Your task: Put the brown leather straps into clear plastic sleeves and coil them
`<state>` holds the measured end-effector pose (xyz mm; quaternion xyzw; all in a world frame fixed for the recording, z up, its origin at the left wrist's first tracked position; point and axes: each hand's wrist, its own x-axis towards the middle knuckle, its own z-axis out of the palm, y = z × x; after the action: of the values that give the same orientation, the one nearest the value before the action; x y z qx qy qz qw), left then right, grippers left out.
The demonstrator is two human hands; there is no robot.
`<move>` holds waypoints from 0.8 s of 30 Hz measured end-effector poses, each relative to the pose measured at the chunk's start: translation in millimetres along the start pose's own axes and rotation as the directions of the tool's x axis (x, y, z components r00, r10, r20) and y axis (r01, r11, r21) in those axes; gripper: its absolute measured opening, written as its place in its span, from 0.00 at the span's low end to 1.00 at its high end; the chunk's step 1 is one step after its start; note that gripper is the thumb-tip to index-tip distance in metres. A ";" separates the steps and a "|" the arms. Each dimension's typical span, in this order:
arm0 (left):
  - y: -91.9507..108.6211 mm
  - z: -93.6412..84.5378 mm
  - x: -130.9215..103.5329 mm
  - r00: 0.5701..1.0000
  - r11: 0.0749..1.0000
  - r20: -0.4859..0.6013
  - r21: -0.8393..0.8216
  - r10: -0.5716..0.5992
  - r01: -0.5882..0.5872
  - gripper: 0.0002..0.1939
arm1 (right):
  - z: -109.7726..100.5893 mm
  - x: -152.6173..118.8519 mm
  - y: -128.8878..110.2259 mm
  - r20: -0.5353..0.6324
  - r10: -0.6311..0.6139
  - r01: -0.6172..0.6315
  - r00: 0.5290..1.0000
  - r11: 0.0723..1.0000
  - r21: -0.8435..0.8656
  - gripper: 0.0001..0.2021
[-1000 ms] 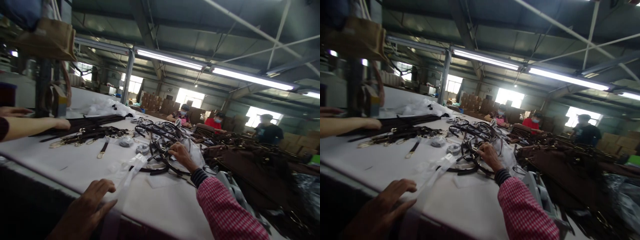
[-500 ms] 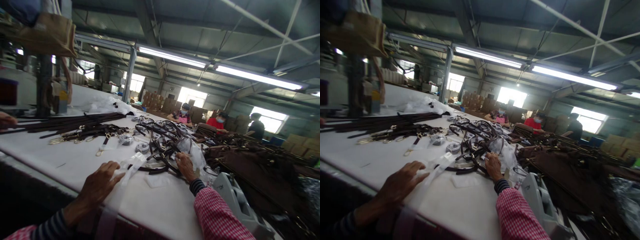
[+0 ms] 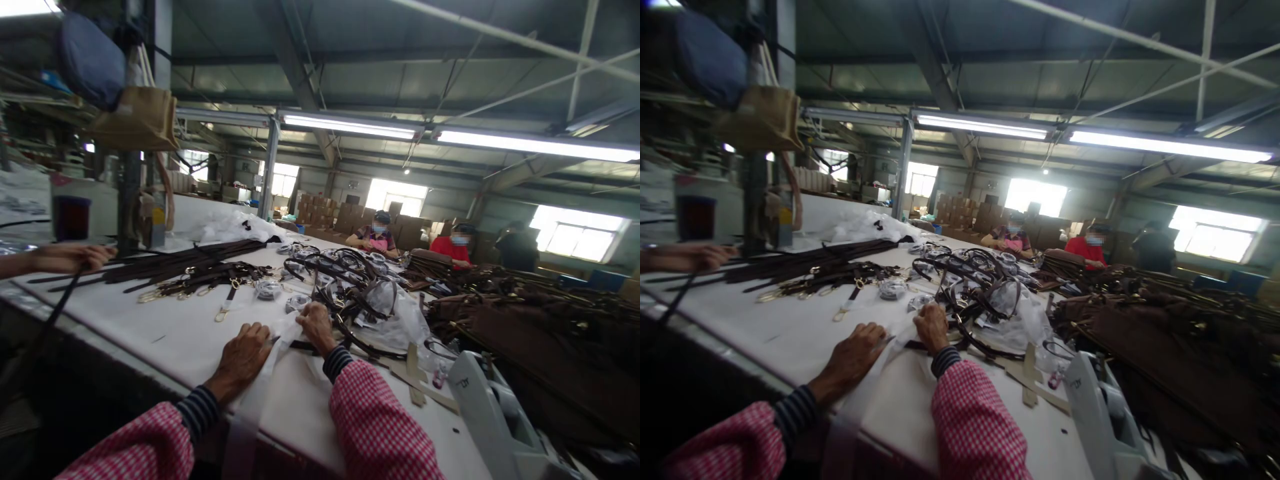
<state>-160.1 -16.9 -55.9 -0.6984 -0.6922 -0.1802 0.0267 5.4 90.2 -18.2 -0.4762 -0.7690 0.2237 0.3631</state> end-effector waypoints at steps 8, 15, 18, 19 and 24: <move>-9.3 -2.7 1.0 1.000 0.994 -0.003 -0.112 0.003 -0.004 0.12 | -50.1 -51.7 -37.9 -0.001 -0.040 0.037 0.999 0.905 0.424 0.12; -11.9 -9.3 -13.0 0.997 0.980 -0.043 -0.186 0.056 -0.064 0.18 | -43.1 -144.0 -36.8 0.161 -0.041 -0.077 0.986 0.746 0.661 0.14; 4.1 -22.9 -39.0 0.967 0.946 -0.188 -0.243 0.172 -0.216 0.24 | -36.8 -167.8 -43.9 0.152 -0.037 -0.083 0.988 0.701 0.708 0.14; 10.4 -29.6 -49.7 0.945 0.917 -0.232 -0.273 0.230 -0.290 0.26 | -33.8 -174.8 -48.6 0.140 -0.038 -0.077 0.989 0.684 0.726 0.14; 24.3 -63.5 -101.5 0.884 0.770 -0.006 -0.489 0.467 -0.410 0.11 | -17.8 -214.9 -73.2 0.133 -0.026 -0.080 0.991 0.681 0.728 0.15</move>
<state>-147.6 -133.2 -20.8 -0.8344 -0.4440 -0.2927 -0.1447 38.2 -134.8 -30.6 -0.2869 -0.6310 0.5483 0.4679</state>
